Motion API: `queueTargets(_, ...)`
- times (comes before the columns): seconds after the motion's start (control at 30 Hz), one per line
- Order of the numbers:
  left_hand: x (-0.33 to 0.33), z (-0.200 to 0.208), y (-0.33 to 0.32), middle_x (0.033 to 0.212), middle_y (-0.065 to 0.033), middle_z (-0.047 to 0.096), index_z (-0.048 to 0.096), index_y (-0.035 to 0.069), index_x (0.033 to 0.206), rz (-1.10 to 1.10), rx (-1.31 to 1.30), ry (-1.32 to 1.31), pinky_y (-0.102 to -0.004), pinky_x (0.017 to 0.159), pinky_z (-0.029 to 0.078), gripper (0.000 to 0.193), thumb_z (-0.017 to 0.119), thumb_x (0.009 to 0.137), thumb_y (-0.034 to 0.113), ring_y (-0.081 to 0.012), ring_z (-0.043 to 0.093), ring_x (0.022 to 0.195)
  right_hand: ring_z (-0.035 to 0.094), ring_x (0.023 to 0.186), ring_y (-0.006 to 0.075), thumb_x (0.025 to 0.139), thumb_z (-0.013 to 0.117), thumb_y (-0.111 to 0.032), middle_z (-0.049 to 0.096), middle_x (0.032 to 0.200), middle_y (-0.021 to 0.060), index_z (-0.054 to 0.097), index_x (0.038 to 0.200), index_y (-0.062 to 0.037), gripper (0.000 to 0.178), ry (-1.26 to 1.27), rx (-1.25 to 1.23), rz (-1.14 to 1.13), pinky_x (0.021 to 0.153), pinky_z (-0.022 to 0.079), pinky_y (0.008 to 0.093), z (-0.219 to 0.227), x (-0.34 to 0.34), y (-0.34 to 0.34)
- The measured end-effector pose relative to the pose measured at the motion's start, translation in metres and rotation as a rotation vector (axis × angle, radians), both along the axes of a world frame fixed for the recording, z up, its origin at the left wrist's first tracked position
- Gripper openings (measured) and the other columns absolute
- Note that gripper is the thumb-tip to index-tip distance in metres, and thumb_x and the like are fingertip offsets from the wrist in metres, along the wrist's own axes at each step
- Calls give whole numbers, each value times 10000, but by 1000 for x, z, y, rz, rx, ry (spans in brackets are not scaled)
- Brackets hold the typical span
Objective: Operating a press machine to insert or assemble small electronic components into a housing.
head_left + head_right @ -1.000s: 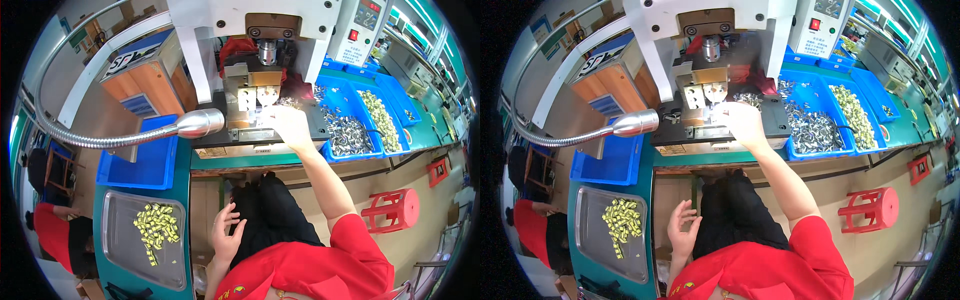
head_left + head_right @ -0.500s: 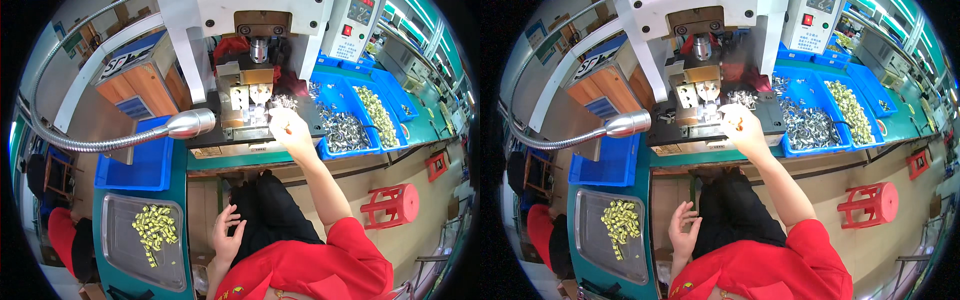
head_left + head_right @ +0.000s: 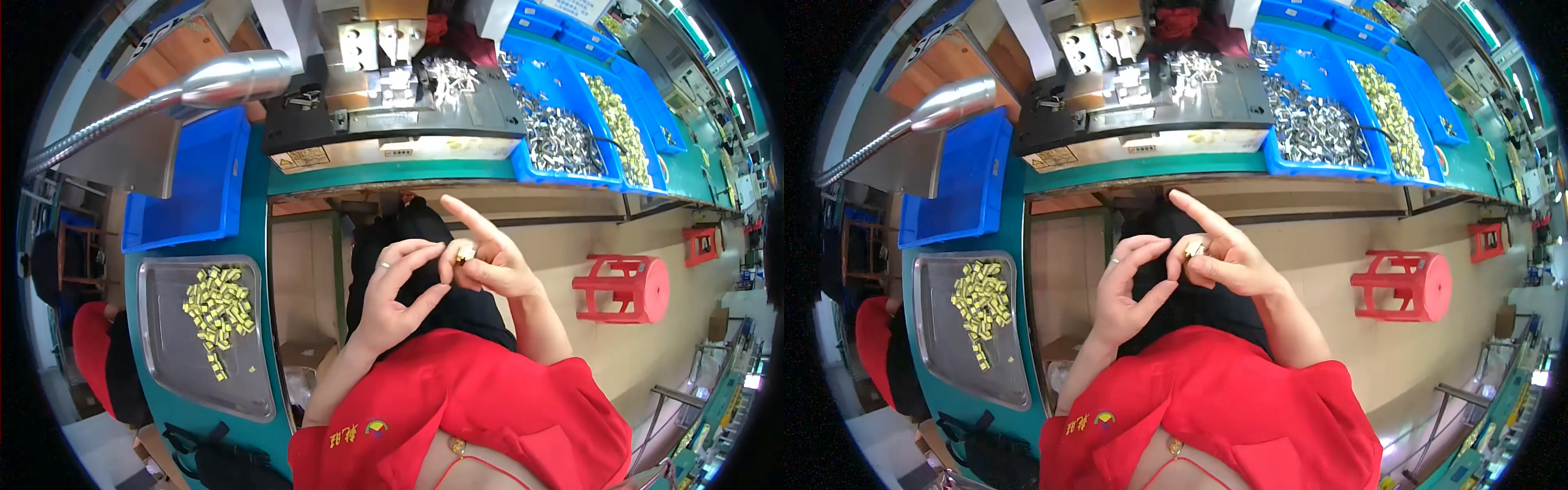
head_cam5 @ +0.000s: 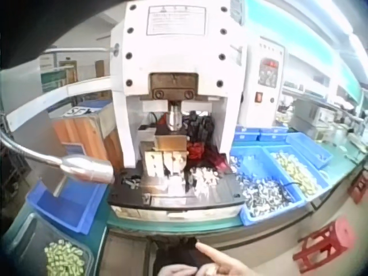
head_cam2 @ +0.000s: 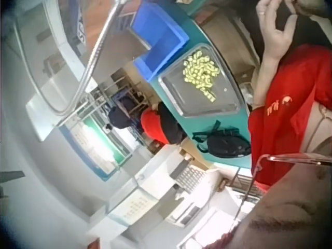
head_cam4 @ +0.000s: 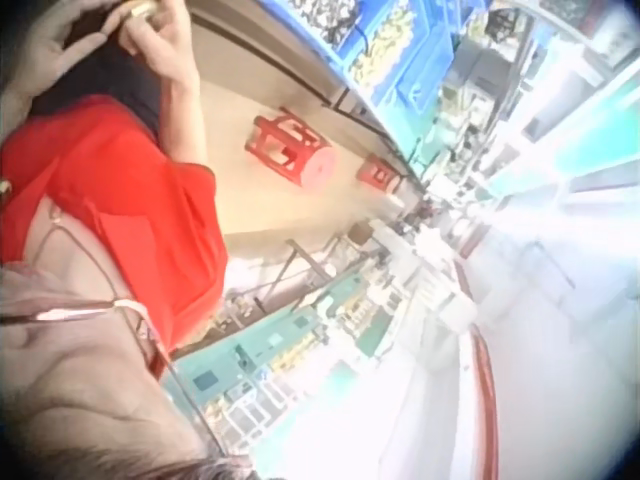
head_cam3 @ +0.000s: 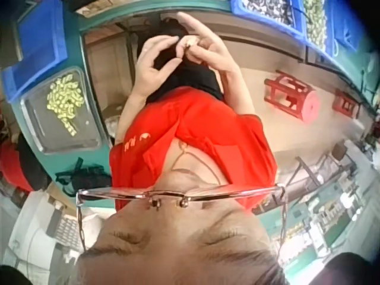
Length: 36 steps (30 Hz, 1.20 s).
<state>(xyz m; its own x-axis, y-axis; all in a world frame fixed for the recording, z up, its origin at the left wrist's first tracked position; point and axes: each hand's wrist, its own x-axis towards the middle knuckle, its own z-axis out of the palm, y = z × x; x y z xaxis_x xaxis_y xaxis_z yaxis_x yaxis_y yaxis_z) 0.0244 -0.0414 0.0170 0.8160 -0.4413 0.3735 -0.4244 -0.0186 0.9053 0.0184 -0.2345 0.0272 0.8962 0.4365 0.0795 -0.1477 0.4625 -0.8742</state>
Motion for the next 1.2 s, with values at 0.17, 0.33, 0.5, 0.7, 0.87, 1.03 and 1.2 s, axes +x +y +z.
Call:
queueTargets(0.17,-2,5,-17,1194,-132,491,538,-12,1169,-154,-70,140,-308,938,372,435,641,746,-1,-221,488,1086,405,515,80,884,567,-163,597,832,156,17,1446,-81,790,-10,-113,-41,495,344,194,-1,-18,-15)
queueTargets(0.33,-4,-3,-34,1179,-109,517,573,-2,1124,-223,38,91,-285,883,420,376,641,755,-19,-196,523,1042,404,539,73,878,591,-148,579,861,110,3,1447,-76,821,40,-48,3,488,346,202,-7,-29,-17)
queueTargets(0.5,0,-8,-43,1073,-90,574,614,15,1014,-125,-69,131,-250,783,465,310,682,716,-39,-165,557,951,548,673,87,848,631,-141,610,1046,191,282,1380,-18,648,-34,-136,-262,498,371,173,-17,-32,-20)
queueTargets(0.7,-1,-6,-59,992,-75,594,636,28,931,-2,7,-4,-253,721,484,273,717,676,-28,-163,569,856,600,805,123,852,617,-113,611,1056,209,442,1255,4,454,60,-72,-375,501,385,163,-30,-43,-29)
queueTargets(0.87,2,-5,-65,984,-80,600,637,31,926,11,30,-29,-260,735,479,276,729,669,-14,-174,586,856,594,766,118,886,573,-136,620,1005,220,436,1258,-2,418,110,117,-372,492,383,160,-35,-43,-28)
queueTargets(1.03,2,-9,-67,979,-87,612,636,28,920,26,39,-30,-274,766,468,278,744,665,8,-184,599,882,567,724,91,936,497,-202,618,1011,217,412,1280,0,408,109,225,-297,512,376,168,-40,-42,-31)
queueTargets(1.2,1,-9,-69,951,-72,609,644,46,889,43,21,46,-294,774,459,241,746,671,41,-201,578,891,506,609,68,946,475,-229,626,985,209,418,1274,-3,403,137,224,-295,503,369,164,-42,-43,-30)
